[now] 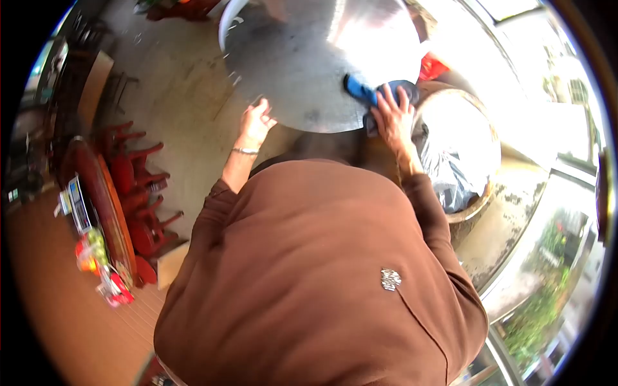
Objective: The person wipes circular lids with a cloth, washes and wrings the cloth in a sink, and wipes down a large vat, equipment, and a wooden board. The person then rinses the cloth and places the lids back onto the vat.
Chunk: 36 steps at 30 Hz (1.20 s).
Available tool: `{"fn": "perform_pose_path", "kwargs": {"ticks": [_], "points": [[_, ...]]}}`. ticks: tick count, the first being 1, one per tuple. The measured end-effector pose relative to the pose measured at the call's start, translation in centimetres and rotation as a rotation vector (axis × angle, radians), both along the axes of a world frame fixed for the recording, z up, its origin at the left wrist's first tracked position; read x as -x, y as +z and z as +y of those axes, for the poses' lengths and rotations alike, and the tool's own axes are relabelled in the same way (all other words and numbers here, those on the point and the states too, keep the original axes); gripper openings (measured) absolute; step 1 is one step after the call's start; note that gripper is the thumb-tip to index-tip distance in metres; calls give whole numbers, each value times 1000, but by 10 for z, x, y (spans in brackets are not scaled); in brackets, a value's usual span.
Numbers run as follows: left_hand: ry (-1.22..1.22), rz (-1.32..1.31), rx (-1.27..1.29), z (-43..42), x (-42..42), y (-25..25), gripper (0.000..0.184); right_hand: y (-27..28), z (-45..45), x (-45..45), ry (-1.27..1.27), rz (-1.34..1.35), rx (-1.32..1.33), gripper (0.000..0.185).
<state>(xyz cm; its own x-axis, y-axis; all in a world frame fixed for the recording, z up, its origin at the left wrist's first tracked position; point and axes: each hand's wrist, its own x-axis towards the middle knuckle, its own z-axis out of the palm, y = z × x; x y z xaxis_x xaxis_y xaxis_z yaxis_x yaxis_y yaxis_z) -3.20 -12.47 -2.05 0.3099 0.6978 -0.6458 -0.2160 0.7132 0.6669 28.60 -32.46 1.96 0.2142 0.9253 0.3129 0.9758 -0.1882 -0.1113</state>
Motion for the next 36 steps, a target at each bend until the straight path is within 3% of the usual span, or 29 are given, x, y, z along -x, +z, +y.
{"fn": "perform_pose_path", "kwargs": {"ticks": [3,6,9,10,13,17,19,23,26,27,28,31,34,36], "points": [[2,-27,-8,1,4,-10,20,5,-7,43,285,25,56,51],[-126,-133,18,10,18,-36,38,13,21,76,568,-24,100,57],[-81,-406,89,-5,11,32,77,25,64,103,803,-64,122,58],[-148,-408,47,-2,17,24,113,21,78,111,853,-85,89,58],[-113,-679,124,-3,31,11,127,28,117,139,949,-178,52,55],[16,-637,118,-12,40,17,135,28,166,163,1013,-116,75,48],[95,-611,90,-10,43,14,131,29,188,172,1054,-93,115,47],[198,-634,148,1,51,-60,120,28,224,178,1075,-57,182,46],[195,-691,218,6,39,-10,117,22,255,175,1008,-34,91,46],[255,-530,296,5,37,2,116,19,264,172,985,-1,63,44],[283,-544,265,6,33,-6,120,16,273,168,954,-1,-3,43],[25,-1176,335,8,60,-49,114,14,275,174,722,-7,-43,42],[-71,-642,-74,16,73,-28,69,14,268,185,455,10,-42,45],[-139,-542,-61,44,89,-42,30,19,263,183,376,37,-4,50]]}}
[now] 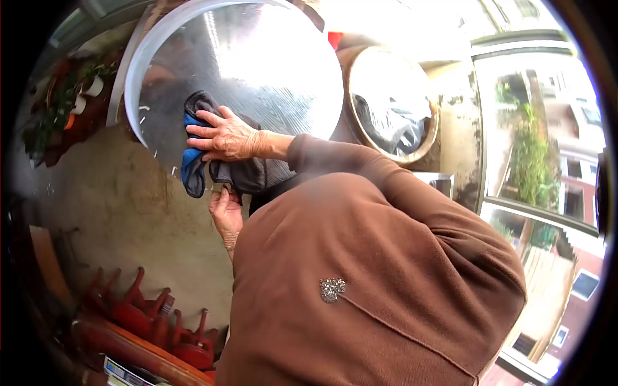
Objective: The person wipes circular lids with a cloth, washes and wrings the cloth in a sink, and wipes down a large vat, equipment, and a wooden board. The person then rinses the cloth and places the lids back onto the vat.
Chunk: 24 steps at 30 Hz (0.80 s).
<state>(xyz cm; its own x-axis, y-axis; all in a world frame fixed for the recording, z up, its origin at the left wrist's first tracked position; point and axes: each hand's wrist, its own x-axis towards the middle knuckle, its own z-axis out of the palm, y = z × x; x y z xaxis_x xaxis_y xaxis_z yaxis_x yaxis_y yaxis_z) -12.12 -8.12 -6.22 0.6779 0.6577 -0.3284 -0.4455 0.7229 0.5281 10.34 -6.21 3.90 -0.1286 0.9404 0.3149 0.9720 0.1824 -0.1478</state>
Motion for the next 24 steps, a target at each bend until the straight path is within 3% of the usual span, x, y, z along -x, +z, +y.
{"fn": "perform_pose_path", "kwargs": {"ticks": [1,2,5,6,9,11,17,18,20,21,23,24], "points": [[-31,62,-6,9,-11,11,14,-1,-8,-12,8,9,19,50],[7,173,22,4,-24,26,23,1,-23,-25,20,14,19,50],[32,313,17,-1,-35,20,20,9,-61,-44,74,45,55,49],[95,407,69,-8,-50,45,19,5,-77,-51,79,31,-8,46],[-29,465,0,5,-27,10,19,2,-131,-71,-6,39,-69,38],[-95,628,-73,16,-18,8,17,0,-170,-90,-169,79,-43,38],[-378,1072,-335,16,-52,90,24,-42,-282,-132,-727,70,-142,42],[-428,1054,-296,8,-65,113,33,-50,-300,-138,-847,260,-92,42],[-882,1456,-708,8,-94,164,40,-68,-342,-152,-1115,529,-92,41],[-1051,1487,-883,44,-70,144,44,-77,-365,-158,-1268,604,-144,39],[-1003,1436,-1259,54,-97,175,36,-83,-409,-164,-1596,477,-604,30],[-801,1303,-1229,49,-118,183,32,-59,-434,-169,-1702,617,-683,29]]}}
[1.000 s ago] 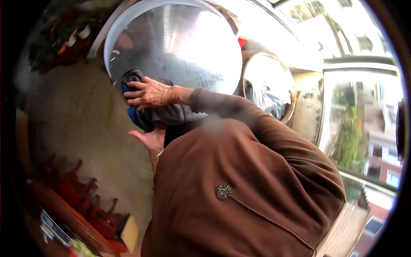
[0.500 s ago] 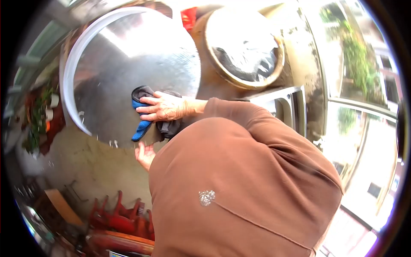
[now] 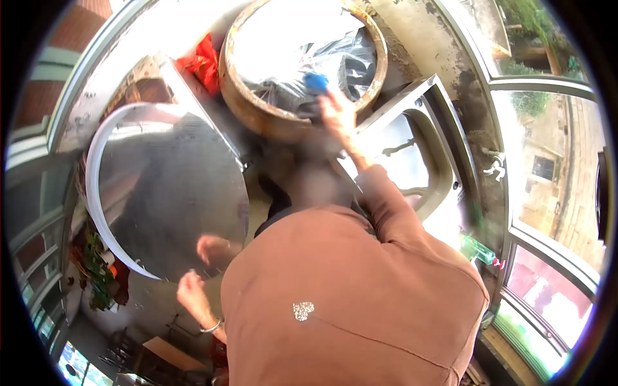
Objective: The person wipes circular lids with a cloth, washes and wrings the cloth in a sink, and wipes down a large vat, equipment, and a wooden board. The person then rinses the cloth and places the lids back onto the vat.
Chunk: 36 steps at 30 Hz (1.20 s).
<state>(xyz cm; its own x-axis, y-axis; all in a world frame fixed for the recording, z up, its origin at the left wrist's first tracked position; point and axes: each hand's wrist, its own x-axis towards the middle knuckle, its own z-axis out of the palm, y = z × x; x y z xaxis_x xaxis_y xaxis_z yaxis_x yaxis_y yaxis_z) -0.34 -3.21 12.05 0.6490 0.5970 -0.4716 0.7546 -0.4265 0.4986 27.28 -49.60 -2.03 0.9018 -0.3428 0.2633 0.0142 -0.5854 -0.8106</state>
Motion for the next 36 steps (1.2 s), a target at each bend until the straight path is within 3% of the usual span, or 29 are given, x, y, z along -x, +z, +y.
{"fn": "perform_pose_path", "kwargs": {"ticks": [1,3,5,7,8,9,11,12,13,15,17,20,23,25,27,28,29,31,32,33,34,36], "points": [[90,-207,30,-13,-30,14,29,34,-26,-8,-106,74,-134,29],[12,-423,-13,-51,-96,37,33,70,-73,-24,-337,88,-192,30],[-48,-560,101,-110,-169,56,30,65,-118,-45,-464,-150,-211,27],[-211,-593,277,-165,-230,54,26,44,-154,-74,-595,-191,1,26],[-275,-649,391,-188,-258,40,28,30,-169,-92,-621,-79,13,30],[-400,-660,315,-208,-289,26,30,-1,-188,-108,-606,37,154,39],[-404,-631,344,-245,-349,-13,36,-84,-211,-136,-677,196,486,49],[-358,-610,380,-254,-378,-47,42,-92,-211,-142,-647,481,287,57],[-282,-602,407,-256,-402,-91,47,-87,-207,-153,-776,656,200,59],[-199,-561,282,-250,-439,-178,57,-97,-216,-163,-758,648,242,52],[-263,-298,125,-249,-456,-210,68,-106,-227,-161,-702,577,250,46],[-304,-444,-199,-261,-456,-261,86,-115,-253,-175,-627,443,159,45],[-268,-319,-320,-277,-458,-253,90,-138,-295,-214,-499,300,174,54],[-278,-299,-373,-283,-456,-248,93,-149,-325,-257,-342,345,192,58],[-269,-281,-381,-285,-458,-245,94,-161,-335,-311,-292,289,124,55],[-274,-313,-380,-285,-457,-247,94,-124,-315,-334,-184,356,68,57],[-260,-303,-360,-286,-459,-243,95,-107,-310,-366,-79,589,147,57],[-256,-299,-363,-288,-461,-241,97,-130,-303,-422,244,59,304,43],[-256,-315,-355,-286,-460,-243,98,-139,-297,-437,308,153,707,39],[-253,-315,-350,-285,-460,-244,100,-140,-285,-453,363,237,1113,50],[-254,-313,-352,-284,-461,-245,101,-131,-252,-477,450,119,701,33],[-246,-288,-338,-284,-461,-244,103,-160,-228,-545,750,-410,543,24]]}}
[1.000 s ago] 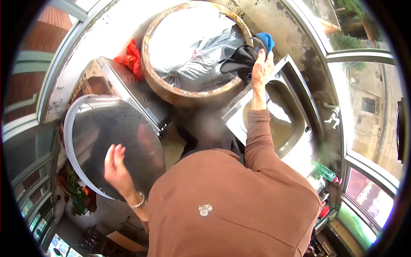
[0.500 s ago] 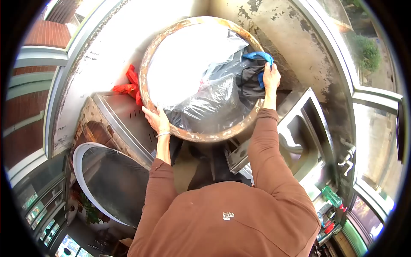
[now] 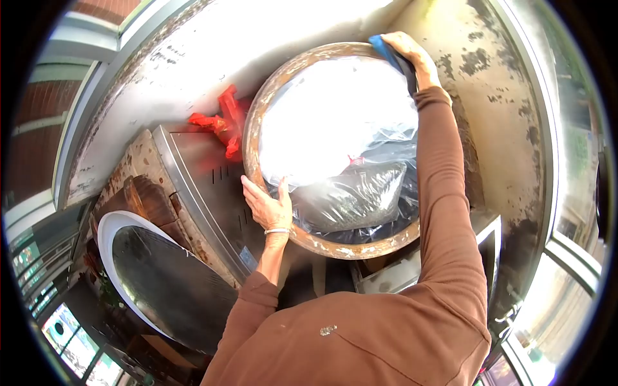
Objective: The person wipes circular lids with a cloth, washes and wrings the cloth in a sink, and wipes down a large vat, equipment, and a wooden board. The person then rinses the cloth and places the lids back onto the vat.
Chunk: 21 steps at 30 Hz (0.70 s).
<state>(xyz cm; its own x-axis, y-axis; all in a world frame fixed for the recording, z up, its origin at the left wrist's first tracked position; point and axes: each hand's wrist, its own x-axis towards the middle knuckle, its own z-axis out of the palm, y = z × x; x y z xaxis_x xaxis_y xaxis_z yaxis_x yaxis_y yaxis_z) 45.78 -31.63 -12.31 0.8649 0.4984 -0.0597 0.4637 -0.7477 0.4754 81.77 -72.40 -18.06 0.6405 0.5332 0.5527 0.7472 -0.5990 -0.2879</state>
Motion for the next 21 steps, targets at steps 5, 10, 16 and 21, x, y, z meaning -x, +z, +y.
{"fn": "perform_pose_path", "kwargs": {"ticks": [5,10,16,21], "points": [[12,4,10,-1,-1,3,102,7,177,-46,14,154,677,27],[29,-47,95,4,3,-4,88,91,316,39,-119,524,647,33],[134,-291,378,13,10,-20,68,90,407,147,91,533,653,30],[379,-463,649,19,18,-17,73,70,429,256,266,381,621,18]]}}
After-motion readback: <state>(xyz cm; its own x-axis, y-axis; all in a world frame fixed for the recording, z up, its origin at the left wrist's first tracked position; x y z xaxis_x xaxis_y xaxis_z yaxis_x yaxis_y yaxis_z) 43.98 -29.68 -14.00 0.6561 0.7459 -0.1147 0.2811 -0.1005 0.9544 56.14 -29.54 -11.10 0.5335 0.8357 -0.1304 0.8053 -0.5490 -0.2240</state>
